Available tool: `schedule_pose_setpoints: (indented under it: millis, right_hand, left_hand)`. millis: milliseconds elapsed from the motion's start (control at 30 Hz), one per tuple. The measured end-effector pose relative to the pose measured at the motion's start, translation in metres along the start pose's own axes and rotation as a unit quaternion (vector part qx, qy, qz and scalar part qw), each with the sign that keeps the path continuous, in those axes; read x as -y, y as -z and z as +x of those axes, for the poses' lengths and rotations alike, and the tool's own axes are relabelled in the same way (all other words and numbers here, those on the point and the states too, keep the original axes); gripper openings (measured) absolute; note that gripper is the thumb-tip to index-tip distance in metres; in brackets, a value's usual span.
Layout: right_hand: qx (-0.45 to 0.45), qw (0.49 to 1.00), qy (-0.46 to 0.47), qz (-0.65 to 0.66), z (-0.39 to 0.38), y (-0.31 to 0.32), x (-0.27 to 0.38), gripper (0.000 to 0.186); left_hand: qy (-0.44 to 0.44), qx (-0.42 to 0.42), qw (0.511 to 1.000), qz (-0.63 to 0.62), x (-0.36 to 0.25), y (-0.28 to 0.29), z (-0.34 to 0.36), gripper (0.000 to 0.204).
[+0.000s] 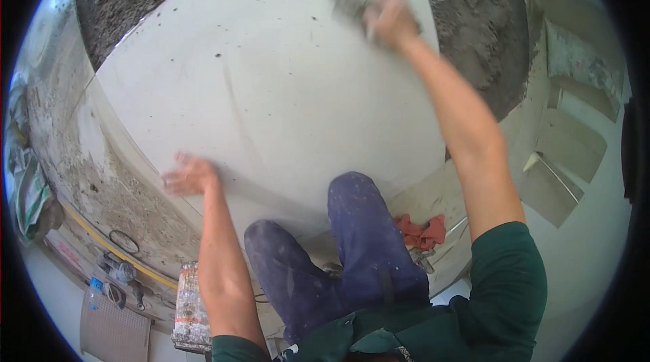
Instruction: Laying down floor tiles, adjusting them with a mallet, and cleaning the surface.
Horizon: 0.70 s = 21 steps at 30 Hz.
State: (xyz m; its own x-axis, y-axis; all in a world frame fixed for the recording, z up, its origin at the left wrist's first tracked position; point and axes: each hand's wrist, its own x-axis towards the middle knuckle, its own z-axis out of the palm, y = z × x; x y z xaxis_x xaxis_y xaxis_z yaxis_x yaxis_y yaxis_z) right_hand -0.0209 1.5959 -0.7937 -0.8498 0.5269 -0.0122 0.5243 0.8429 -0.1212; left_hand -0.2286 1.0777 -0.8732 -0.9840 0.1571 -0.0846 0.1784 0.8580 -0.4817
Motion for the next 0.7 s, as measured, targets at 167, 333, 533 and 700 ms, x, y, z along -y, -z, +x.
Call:
schedule_pose_setpoints:
  millis: [167,333,533,700]
  right_hand:
    - [-0.068,0.966,0.24,0.072,-0.012,0.028,0.066,0.038]
    - [0.156,0.752,0.599,0.228,-0.155,-0.042,0.279,0.042]
    - [0.044,0.94,0.335,0.034,0.132,-0.035,0.266,0.04]
    - [-0.142,0.927,0.294,0.187,0.168,-0.005,0.269,0.028]
  left_hand:
    - [-0.377,-0.164,0.802,-0.433,-0.102,0.155,0.096,0.058]
    - [-0.074,-0.131,0.912,-0.382,-0.059,0.098,0.127,0.057]
    - [0.004,-0.127,0.908,-0.399,-0.048,0.091,0.127,0.057]
    - [0.03,-0.079,0.924,-0.373,-0.042,0.099,0.13,0.055]
